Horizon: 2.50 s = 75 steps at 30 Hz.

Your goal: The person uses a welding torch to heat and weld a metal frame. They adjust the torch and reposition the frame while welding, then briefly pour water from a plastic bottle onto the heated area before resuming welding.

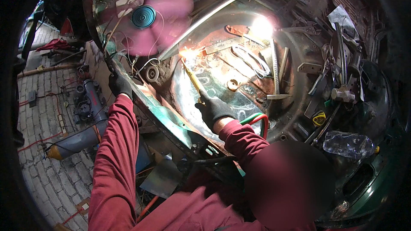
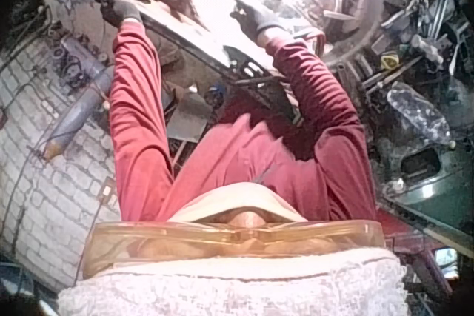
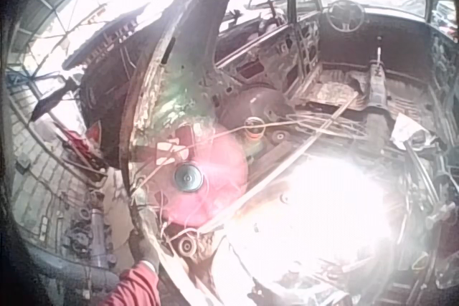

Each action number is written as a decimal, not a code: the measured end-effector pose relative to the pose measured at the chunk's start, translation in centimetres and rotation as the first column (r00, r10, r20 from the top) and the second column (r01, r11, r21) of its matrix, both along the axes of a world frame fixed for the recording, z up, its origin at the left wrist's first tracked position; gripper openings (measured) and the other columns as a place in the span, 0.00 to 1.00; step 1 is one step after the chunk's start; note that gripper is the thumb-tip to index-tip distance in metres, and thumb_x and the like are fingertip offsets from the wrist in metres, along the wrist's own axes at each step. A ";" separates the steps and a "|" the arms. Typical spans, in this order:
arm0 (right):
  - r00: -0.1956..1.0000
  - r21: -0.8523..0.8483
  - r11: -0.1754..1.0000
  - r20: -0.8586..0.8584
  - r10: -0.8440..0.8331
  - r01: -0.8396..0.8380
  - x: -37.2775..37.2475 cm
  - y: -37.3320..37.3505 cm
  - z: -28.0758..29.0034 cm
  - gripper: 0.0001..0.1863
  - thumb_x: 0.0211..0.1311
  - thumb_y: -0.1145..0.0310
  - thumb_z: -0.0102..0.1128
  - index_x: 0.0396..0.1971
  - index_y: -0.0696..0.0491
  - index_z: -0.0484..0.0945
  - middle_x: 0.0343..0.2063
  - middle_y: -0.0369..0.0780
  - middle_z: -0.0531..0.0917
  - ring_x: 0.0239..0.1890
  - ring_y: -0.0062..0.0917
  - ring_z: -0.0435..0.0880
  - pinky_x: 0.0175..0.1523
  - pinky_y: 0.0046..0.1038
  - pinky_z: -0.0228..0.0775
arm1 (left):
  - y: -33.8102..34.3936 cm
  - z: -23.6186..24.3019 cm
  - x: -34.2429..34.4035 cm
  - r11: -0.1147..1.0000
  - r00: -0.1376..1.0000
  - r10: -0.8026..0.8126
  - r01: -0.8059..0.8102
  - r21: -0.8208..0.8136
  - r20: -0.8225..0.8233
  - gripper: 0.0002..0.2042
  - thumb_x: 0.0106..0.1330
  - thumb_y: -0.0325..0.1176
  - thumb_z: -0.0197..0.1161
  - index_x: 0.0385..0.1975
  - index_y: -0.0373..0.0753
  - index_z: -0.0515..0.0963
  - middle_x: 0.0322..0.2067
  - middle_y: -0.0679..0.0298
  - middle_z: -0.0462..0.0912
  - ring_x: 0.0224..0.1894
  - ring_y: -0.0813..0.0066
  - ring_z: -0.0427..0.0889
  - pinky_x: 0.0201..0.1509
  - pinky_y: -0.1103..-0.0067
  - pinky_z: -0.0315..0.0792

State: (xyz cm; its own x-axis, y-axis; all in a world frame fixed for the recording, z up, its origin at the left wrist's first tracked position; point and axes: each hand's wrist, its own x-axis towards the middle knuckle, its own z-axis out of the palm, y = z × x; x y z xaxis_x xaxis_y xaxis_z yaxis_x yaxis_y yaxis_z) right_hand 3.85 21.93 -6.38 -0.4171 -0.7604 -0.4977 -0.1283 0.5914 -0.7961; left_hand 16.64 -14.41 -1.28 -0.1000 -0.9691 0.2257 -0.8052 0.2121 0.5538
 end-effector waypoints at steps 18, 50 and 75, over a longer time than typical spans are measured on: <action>1.000 -0.017 1.000 0.016 -0.014 0.014 0.2 -0.1 -0.6 0.25 0.74 0.53 0.59 0.66 0.46 0.74 0.40 0.53 0.89 0.44 0.52 0.89 0.49 0.49 0.79 | -3.2 -2.3 2.6 0.991 0.988 -0.036 0.055 -0.125 0.151 0.31 0.82 0.55 0.47 0.49 0.27 0.82 0.44 0.39 0.87 0.49 0.41 0.87 0.54 0.56 0.78; 0.998 0.006 1.000 0.063 -0.017 0.016 -0.5 0.5 -1.0 0.31 0.75 0.50 0.59 0.73 0.47 0.70 0.46 0.57 0.87 0.50 0.54 0.87 0.53 0.50 0.77 | -4.0 -2.8 3.0 0.984 0.981 -0.042 0.074 -0.164 0.190 0.34 0.81 0.59 0.47 0.48 0.26 0.82 0.45 0.39 0.87 0.49 0.41 0.87 0.55 0.57 0.79; 0.996 -0.035 0.995 0.033 -0.087 0.088 0.3 0.7 -2.7 0.30 0.73 0.51 0.63 0.70 0.47 0.73 0.43 0.57 0.88 0.48 0.56 0.86 0.50 0.48 0.77 | -3.5 -2.2 2.3 0.996 0.986 -0.039 0.052 -0.075 0.159 0.33 0.81 0.57 0.49 0.53 0.24 0.80 0.49 0.36 0.86 0.53 0.38 0.85 0.57 0.58 0.78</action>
